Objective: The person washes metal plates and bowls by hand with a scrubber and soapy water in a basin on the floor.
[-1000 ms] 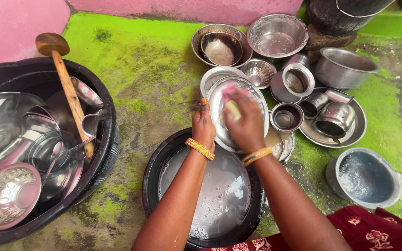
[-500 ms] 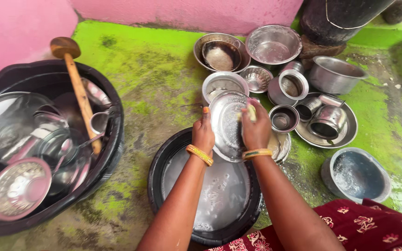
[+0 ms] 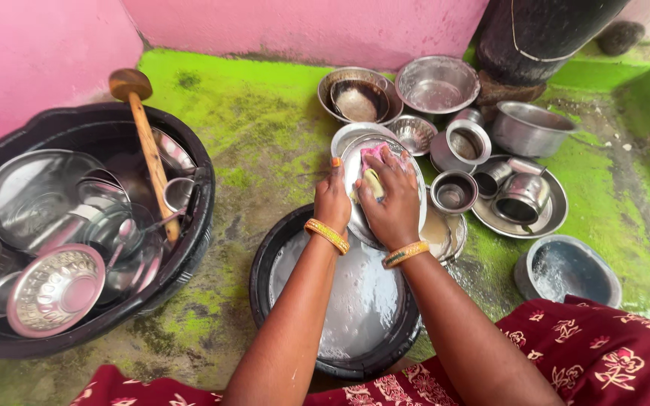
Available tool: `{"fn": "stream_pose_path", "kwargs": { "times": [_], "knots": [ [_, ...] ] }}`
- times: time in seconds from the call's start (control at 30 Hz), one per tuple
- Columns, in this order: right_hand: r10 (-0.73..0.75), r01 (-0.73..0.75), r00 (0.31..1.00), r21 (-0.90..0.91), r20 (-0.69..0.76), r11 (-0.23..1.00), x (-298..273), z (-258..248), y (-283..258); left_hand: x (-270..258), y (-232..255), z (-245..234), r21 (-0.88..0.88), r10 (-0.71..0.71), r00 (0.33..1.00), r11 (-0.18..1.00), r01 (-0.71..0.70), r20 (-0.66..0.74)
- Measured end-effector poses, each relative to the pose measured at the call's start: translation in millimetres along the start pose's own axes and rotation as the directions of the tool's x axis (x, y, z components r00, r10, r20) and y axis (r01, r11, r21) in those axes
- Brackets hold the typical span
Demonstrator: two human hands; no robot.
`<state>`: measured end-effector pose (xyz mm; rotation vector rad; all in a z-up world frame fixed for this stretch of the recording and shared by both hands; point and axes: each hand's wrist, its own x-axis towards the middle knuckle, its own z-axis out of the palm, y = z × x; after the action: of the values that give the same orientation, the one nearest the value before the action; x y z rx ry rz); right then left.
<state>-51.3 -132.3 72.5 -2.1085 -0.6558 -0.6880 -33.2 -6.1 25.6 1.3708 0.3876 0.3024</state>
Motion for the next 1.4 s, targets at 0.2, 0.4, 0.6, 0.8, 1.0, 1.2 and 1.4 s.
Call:
{"fn": "stream_pose_path", "kwargs": {
  "times": [0.2, 0.4, 0.6, 0.8, 1.0, 1.2, 1.4],
  "knots": [
    [0.013, -0.014, 1.0, 0.025, 0.007, 1.0, -1, 6, -5, 0, -2, -8, -0.143, 0.058, 0.998, 0.988, -0.053, 0.03],
    [-0.048, 0.043, 0.996, 0.061, 0.079, 0.997, -8, 16, -8, 0, 0, -13, -0.204, -0.073, 0.993, 0.975, 0.09, 0.09],
    [0.073, -0.074, 0.997, 0.15, 0.011, 0.986, 0, 11, 40, 7, -33, -13, -0.058, -0.018, 1.0, 0.998, 0.018, 0.002],
    [0.137, -0.134, 0.99, 0.09, -0.025, 0.987, -25, 31, 29, 15, -62, -8, 0.036, -0.072, 0.997, 0.997, 0.072, -0.002],
    [0.209, -0.2, 0.977, 0.202, -0.026, 0.959, -22, 32, 51, 11, -71, -17, 0.1, -0.042, 0.999, 0.994, 0.039, 0.031],
    [0.267, -0.258, 0.963, 0.136, -0.048, 0.956, -43, 48, 24, 10, -59, -20, 0.127, -0.073, 0.997, 0.989, 0.073, -0.006],
    [0.052, -0.043, 0.992, 0.086, -0.113, 0.995, -29, 32, 34, 16, -64, -10, 0.107, -0.072, 0.993, 0.992, 0.063, 0.089]
  ]
}}
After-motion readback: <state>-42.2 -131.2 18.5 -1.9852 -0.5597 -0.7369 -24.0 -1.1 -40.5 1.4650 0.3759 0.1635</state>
